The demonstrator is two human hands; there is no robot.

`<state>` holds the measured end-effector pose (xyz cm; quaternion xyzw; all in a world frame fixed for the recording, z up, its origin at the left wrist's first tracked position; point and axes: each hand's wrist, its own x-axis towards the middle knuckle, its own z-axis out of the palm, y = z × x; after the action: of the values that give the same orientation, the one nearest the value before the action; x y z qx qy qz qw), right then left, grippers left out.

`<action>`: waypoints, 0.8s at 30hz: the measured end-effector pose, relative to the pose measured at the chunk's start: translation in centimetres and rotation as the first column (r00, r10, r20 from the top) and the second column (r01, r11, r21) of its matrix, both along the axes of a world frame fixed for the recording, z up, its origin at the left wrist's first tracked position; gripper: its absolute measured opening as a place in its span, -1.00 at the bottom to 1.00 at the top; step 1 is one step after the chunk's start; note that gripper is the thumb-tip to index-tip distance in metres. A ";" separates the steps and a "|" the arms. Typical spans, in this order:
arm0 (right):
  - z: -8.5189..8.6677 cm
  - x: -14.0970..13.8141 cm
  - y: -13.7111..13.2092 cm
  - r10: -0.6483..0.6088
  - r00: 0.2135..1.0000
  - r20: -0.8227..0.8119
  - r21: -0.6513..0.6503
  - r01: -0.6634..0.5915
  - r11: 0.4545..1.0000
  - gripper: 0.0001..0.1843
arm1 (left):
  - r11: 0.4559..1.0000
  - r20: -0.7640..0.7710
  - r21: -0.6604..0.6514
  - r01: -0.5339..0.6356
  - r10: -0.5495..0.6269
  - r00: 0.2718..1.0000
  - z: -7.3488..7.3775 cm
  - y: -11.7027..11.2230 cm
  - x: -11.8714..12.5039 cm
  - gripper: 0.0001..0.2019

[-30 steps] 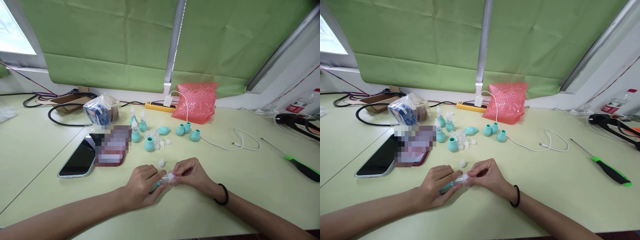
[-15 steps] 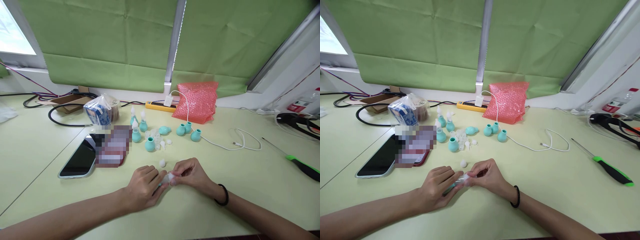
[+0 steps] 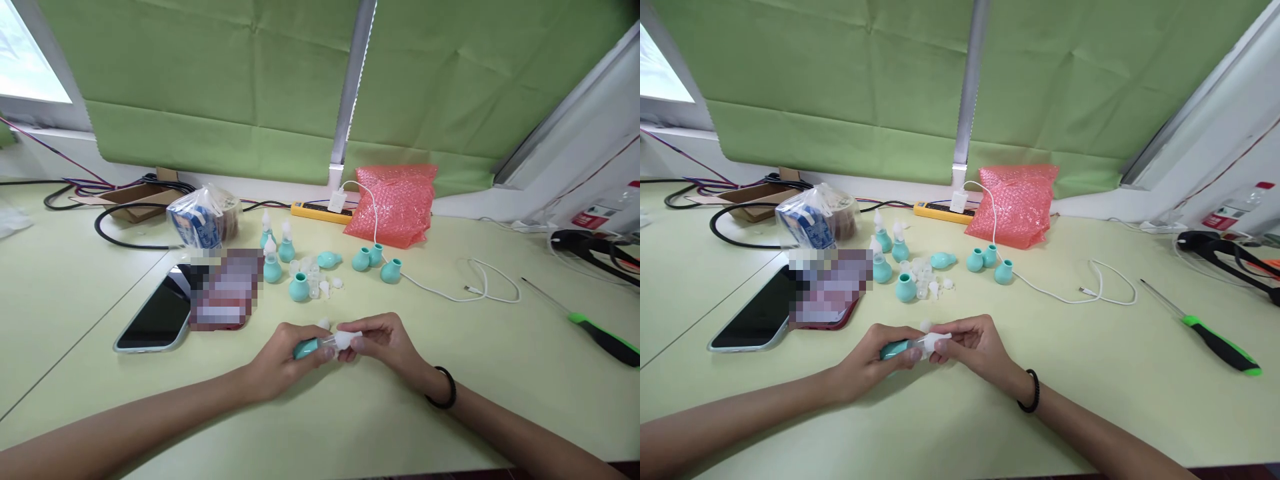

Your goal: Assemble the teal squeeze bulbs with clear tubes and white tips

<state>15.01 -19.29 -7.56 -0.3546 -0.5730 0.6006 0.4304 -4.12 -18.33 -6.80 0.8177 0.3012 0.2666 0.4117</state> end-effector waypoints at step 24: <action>0.1 -0.5 -0.9 -0.010 0.996 0.084 0.063 0.004 0.998 -0.82 | 0.899 -0.073 0.432 0.070 -0.043 0.996 -1.3 -0.4 -0.1 -0.79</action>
<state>14.53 -20.22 -7.50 -0.3679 -0.6080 0.5653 0.4189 -4.20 -18.69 -8.07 0.9050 0.2230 0.2897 0.2177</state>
